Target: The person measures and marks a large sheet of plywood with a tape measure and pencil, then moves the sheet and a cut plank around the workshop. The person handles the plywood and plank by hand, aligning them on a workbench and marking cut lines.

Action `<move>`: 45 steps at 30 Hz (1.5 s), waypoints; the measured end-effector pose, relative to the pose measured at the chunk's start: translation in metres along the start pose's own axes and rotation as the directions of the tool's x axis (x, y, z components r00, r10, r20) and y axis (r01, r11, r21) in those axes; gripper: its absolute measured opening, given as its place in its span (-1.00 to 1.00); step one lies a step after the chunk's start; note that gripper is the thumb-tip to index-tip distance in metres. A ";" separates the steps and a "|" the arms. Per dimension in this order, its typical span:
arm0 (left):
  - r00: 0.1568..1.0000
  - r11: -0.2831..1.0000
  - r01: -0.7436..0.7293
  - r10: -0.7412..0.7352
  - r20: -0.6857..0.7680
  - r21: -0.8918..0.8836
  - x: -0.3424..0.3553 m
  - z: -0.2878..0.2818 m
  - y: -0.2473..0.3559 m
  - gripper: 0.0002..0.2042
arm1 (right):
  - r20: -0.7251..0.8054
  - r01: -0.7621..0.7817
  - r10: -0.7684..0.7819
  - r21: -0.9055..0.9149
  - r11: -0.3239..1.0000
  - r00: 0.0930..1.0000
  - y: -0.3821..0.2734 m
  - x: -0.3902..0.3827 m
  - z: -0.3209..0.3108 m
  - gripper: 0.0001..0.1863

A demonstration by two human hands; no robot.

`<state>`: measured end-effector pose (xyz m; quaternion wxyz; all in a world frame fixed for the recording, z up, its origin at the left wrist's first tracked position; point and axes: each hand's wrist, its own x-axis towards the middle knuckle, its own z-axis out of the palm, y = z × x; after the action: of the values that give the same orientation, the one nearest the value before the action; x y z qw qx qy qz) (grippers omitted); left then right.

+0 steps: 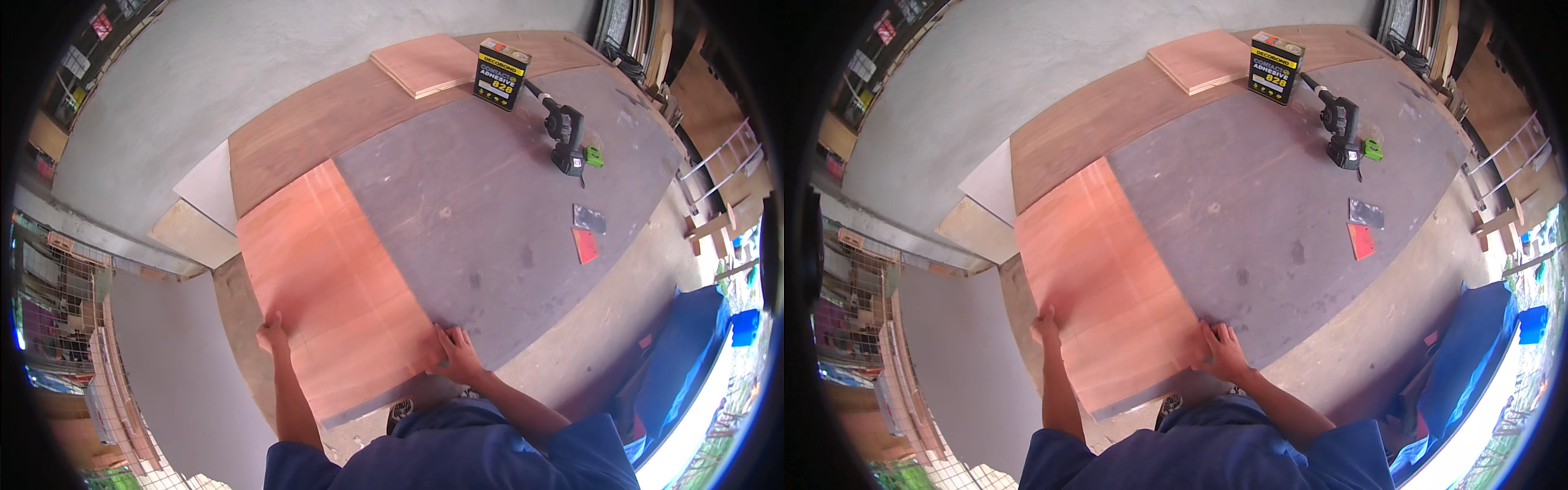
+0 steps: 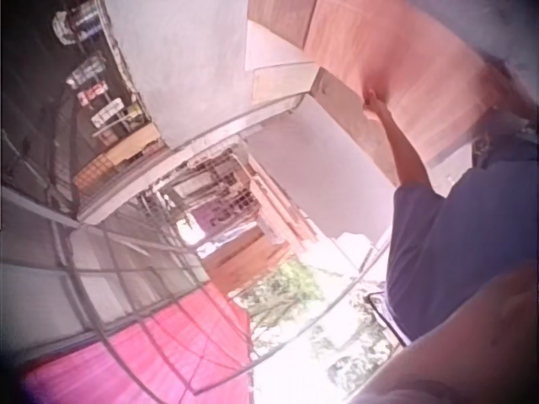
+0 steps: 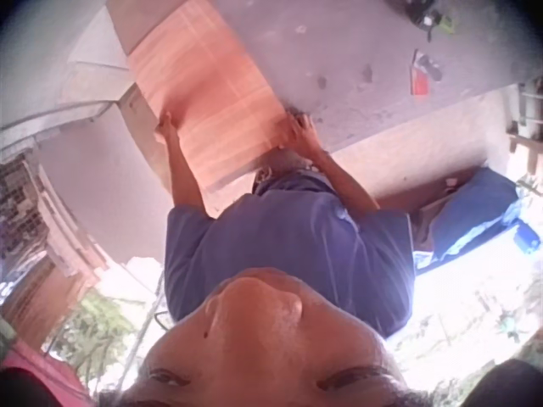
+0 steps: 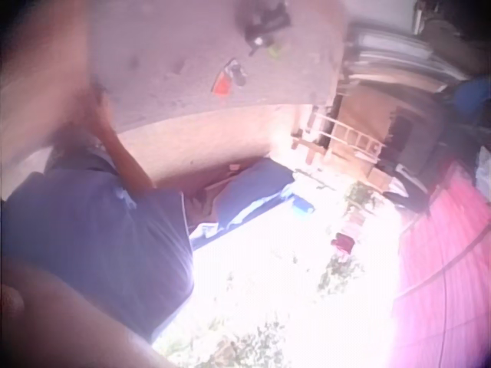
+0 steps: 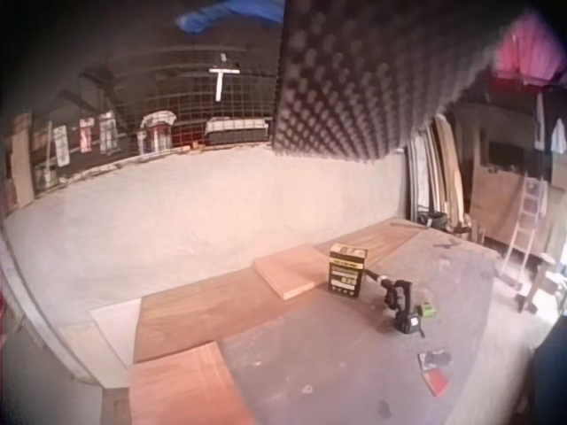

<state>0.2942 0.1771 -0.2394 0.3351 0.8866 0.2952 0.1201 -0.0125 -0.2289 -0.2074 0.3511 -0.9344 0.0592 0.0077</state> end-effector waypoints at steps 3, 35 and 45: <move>1.000 1.000 0.000 -0.001 0.020 0.021 0.002 0.001 -0.005 -0.40 | -0.008 -0.003 0.002 -0.038 0.999 1.000 -0.006 -0.002 0.003 0.30; 0.991 0.861 -0.137 0.121 0.065 0.490 -0.003 0.008 -0.009 -0.18 | 0.021 -0.649 0.649 0.004 0.761 0.761 -0.067 0.041 0.020 0.30; 0.920 0.944 -0.268 0.191 0.341 0.194 0.040 -0.005 -0.035 -0.35 | 0.212 -0.582 0.559 0.060 0.811 0.801 -0.083 0.058 -0.040 0.17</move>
<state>0.3084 0.2253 -0.2581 0.2537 0.9564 0.1430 -0.0215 0.0532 -0.1997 -0.1258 0.3930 -0.8449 0.3055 0.1960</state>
